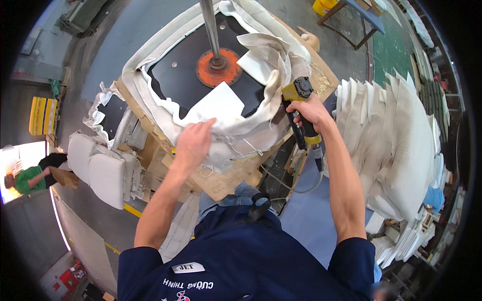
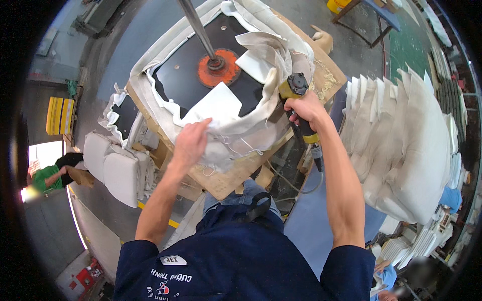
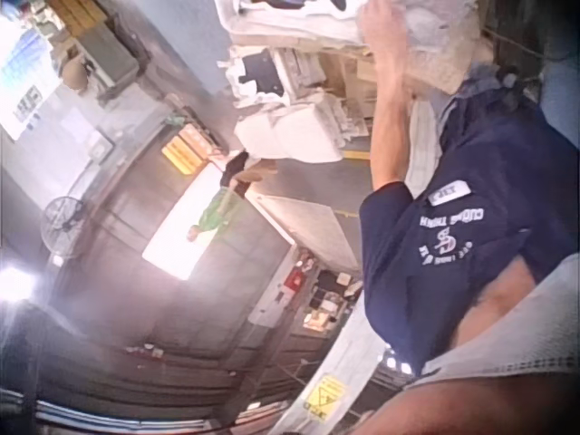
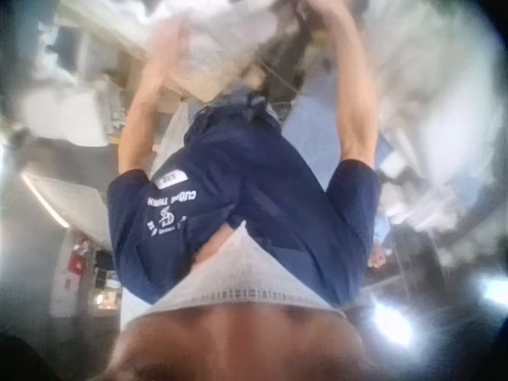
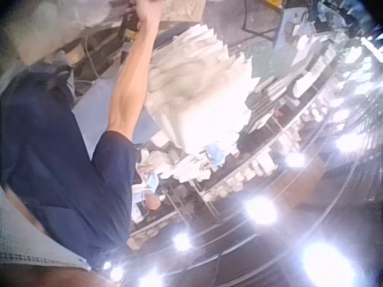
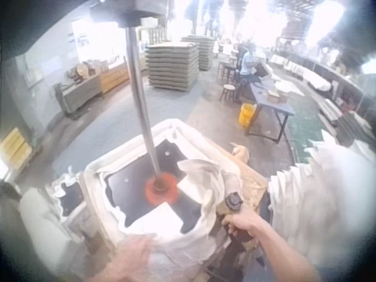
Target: The person stretches and secures white fabric over a cushioned seat base using a staple gun and a screwdriver. They repeatedly pull the fabric taut, staple it to the underside, and trim excess material while working at a workstation in a factory.
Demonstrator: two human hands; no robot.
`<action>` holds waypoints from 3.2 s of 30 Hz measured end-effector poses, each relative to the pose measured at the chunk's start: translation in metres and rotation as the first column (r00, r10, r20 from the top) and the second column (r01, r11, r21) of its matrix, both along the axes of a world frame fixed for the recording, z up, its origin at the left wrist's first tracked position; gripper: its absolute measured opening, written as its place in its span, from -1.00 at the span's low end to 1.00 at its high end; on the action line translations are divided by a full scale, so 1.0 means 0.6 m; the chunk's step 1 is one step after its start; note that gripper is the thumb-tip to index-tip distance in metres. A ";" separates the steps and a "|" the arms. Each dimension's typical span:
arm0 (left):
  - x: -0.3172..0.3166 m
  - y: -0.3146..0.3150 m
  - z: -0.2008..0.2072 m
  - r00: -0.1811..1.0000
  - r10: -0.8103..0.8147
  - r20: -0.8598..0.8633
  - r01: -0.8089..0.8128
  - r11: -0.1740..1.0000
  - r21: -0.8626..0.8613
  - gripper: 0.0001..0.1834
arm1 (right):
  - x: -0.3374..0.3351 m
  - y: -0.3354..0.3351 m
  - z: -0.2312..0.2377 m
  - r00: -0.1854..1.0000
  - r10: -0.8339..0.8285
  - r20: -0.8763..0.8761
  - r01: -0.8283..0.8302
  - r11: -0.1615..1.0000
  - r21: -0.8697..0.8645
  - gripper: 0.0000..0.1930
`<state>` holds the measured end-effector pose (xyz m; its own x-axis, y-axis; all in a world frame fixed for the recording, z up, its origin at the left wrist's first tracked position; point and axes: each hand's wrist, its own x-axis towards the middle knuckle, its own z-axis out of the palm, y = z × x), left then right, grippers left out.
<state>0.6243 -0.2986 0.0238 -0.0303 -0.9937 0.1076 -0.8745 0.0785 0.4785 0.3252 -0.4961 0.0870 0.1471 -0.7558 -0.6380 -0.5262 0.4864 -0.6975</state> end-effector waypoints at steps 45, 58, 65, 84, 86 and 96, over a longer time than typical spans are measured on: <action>0.045 -0.155 -0.132 0.790 0.324 -0.520 -0.147 0.924 0.354 -0.69 | -0.027 -0.040 -0.023 0.986 0.165 -0.016 -0.165 0.986 -0.011 -0.89; -0.201 0.004 0.020 0.934 0.011 0.357 0.041 0.990 -0.137 -0.31 | -0.068 -0.047 -0.055 0.982 0.176 -0.070 -0.189 0.864 -0.466 -0.84; -0.072 -0.185 0.032 0.993 -0.115 -0.021 0.113 0.901 0.420 -0.58 | -0.088 0.236 -0.084 0.959 -0.074 0.272 0.103 0.990 -0.092 -0.76; -0.140 -0.296 0.060 0.740 -0.348 -0.575 0.573 0.773 0.270 -0.74 | 0.124 0.338 -0.066 0.919 -0.379 0.112 0.394 0.862 -0.318 -0.41; -0.116 -0.320 0.066 0.714 -0.038 -0.699 0.527 0.686 0.501 -0.72 | 0.123 0.330 -0.058 0.900 -0.403 0.166 0.433 0.870 -0.237 -0.39; -0.094 -0.305 0.075 0.812 -0.004 -0.583 0.507 0.497 0.704 -0.95 | 0.125 0.328 -0.054 0.918 -0.369 0.144 0.393 0.890 -0.231 -0.17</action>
<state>0.5676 -0.4819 0.0689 -0.4979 -0.5870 -0.6384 -0.5333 -0.3732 0.7591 0.3999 -0.2992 0.0547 -0.1348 -0.8985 -0.4179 -0.2618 0.4390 -0.8595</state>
